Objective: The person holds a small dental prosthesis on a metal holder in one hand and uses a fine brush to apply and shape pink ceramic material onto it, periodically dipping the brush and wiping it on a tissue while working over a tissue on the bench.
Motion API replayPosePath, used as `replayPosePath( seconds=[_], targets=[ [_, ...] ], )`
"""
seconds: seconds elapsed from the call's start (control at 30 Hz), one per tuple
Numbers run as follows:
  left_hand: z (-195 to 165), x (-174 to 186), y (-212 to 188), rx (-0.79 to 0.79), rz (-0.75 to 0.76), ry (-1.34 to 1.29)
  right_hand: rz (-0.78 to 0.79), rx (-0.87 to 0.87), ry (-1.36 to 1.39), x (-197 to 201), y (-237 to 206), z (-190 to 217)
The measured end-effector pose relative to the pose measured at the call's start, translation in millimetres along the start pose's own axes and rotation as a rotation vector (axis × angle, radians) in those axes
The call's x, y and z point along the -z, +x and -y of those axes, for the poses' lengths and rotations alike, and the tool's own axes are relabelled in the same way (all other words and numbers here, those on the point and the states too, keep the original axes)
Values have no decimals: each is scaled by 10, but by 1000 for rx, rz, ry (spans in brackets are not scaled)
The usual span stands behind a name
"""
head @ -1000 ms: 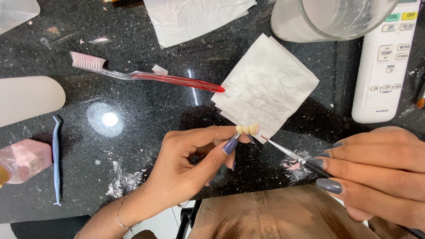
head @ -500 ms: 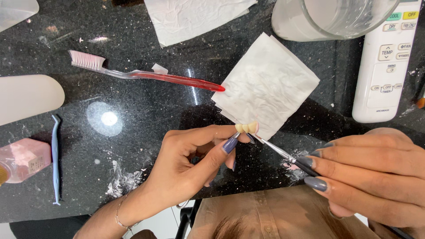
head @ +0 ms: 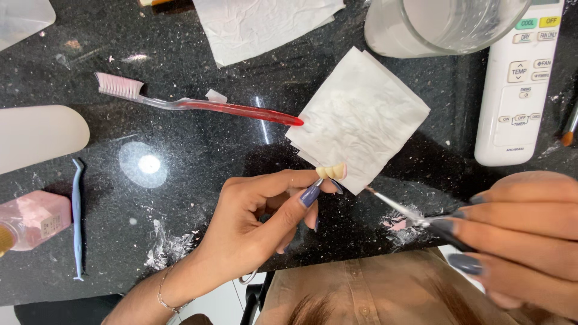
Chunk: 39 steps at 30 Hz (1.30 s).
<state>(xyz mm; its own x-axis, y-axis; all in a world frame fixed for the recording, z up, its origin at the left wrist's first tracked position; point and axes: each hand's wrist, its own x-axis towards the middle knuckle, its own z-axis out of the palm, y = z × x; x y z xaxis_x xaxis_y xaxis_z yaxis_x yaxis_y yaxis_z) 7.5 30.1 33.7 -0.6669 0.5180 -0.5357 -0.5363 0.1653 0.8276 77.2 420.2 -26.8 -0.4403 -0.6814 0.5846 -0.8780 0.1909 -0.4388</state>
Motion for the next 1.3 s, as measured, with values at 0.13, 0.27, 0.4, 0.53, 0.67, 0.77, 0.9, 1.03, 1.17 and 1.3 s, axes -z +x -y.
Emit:
replayPosePath(
  seconds=[0.13, 0.27, 0.4, 0.53, 0.67, 0.77, 0.9, 1.03, 1.17, 1.3],
  targets=[
    [1, -11, -14, -19, 15, 8, 214, -800, 271, 36, -663, -343],
    [23, -35, -19, 5, 29, -26, -53, -1070, 74, 118, -516, -640],
    [40, -64, -17, 17, 51, -57, -309, -999, -101, 7, 270, -296],
    [31, -83, -39, 43, 60, -40, -319, -1037, -167, 37, 979, -232],
    [18, -90, -41, 26, 69, -61, -252, -988, -220, 60, 1229, -328],
    [12, -84, -31, 15, 66, -54, -219, -955, -243, 66, 1228, -343],
    [15, -83, -29, 14, 68, -79, -257, -961, -202, 75, 1199, -319],
    [43, -72, -19, -7, 82, -80, -181, -852, -287, 99, 1167, -338],
    [82, -67, -11, -26, 59, -108, -353, -746, -243, 94, 978, -234],
    [98, -52, 19, -31, 65, -142, -480, -558, -214, -27, 569, 19]
  ],
)
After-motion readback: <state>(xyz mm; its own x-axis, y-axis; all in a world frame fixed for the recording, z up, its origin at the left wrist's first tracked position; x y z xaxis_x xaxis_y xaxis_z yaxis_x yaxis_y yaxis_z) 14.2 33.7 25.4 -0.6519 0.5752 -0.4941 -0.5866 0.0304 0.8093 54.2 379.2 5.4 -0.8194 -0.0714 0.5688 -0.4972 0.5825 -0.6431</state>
